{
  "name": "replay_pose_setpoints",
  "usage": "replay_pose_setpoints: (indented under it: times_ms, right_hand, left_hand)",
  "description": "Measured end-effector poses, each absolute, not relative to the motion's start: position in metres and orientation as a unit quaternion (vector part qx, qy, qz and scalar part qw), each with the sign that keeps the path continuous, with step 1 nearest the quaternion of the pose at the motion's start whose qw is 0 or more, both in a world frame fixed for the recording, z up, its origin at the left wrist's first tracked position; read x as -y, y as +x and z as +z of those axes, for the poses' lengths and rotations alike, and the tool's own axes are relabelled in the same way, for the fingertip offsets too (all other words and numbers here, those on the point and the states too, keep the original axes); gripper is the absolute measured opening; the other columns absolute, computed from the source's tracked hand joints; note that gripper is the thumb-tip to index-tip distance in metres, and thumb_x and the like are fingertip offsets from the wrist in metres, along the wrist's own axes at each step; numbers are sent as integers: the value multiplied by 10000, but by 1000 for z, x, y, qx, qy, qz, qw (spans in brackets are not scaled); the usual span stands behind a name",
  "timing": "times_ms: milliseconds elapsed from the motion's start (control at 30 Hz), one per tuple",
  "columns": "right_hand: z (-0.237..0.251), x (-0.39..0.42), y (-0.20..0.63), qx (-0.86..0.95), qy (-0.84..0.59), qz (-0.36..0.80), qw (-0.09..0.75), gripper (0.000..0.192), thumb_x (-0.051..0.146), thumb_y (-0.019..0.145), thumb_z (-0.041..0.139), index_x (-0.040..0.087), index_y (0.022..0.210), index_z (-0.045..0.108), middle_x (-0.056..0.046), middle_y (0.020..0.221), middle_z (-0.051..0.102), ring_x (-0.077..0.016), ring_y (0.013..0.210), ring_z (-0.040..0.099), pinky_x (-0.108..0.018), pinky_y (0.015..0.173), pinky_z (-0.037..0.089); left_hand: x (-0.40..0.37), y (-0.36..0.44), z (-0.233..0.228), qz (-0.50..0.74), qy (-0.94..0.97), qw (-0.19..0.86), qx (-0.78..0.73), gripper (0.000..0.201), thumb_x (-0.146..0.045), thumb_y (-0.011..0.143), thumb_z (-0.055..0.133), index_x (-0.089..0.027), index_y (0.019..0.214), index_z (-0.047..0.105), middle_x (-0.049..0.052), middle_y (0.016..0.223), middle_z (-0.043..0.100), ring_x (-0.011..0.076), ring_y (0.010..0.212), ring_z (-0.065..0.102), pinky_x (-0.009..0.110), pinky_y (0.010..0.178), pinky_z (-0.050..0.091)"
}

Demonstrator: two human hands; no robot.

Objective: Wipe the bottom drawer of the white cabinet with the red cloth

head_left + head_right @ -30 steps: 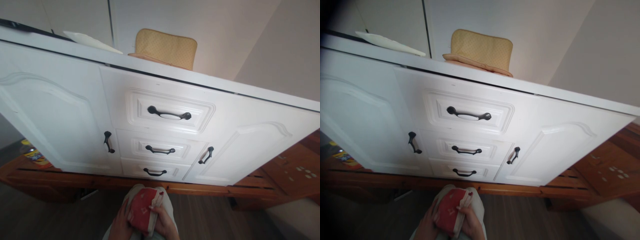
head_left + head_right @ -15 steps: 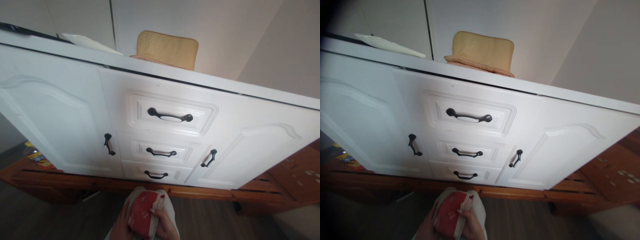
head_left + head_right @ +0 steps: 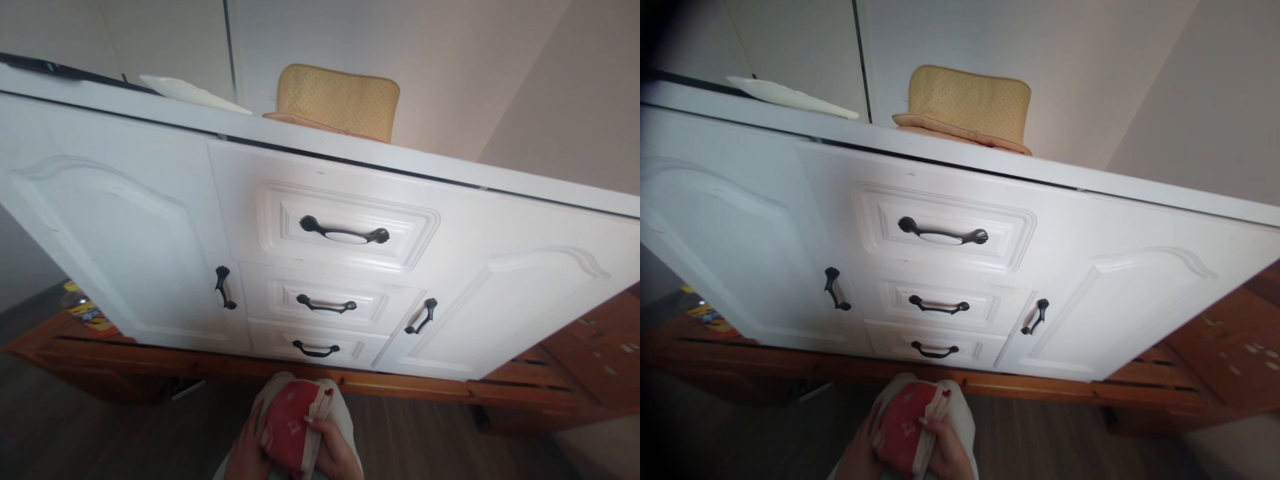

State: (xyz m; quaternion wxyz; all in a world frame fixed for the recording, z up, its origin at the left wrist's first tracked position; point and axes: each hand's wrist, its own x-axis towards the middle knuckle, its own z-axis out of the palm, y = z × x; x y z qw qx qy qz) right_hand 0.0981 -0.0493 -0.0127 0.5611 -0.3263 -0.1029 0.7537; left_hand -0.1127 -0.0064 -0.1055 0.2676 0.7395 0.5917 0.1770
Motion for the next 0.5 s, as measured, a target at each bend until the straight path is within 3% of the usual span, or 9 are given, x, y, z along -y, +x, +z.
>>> replay_pose_setpoints:
  times_ms: [267, 500]
  right_hand:
    - [-14, 50, 98, 100, -327, 751, 565, 561, 314, 631, 892, 220, 1168, 761, -94, 1081, 811, -352, 1163, 712, -523, 939, 583]
    - [-13, 49, 99, 117, -325, 756, 556, 502, 307, 695, 863, 225, 1179, 758, -80, 1124, 808, -315, 1165, 713, -500, 1007, 557]
  left_hand:
    - [7, -112, -96, 158, 747, 268, -587, 696, -324, 863, 563, -184, 1543, 524, 139, 1703, 397, 309, 1531, 457, 464, 1222, 444]
    - [8, -113, -92, 185, 742, 261, -590, 669, -245, 830, 571, -206, 1498, 578, 119, 1654, 482, 312, 1498, 500, 483, 1191, 482]
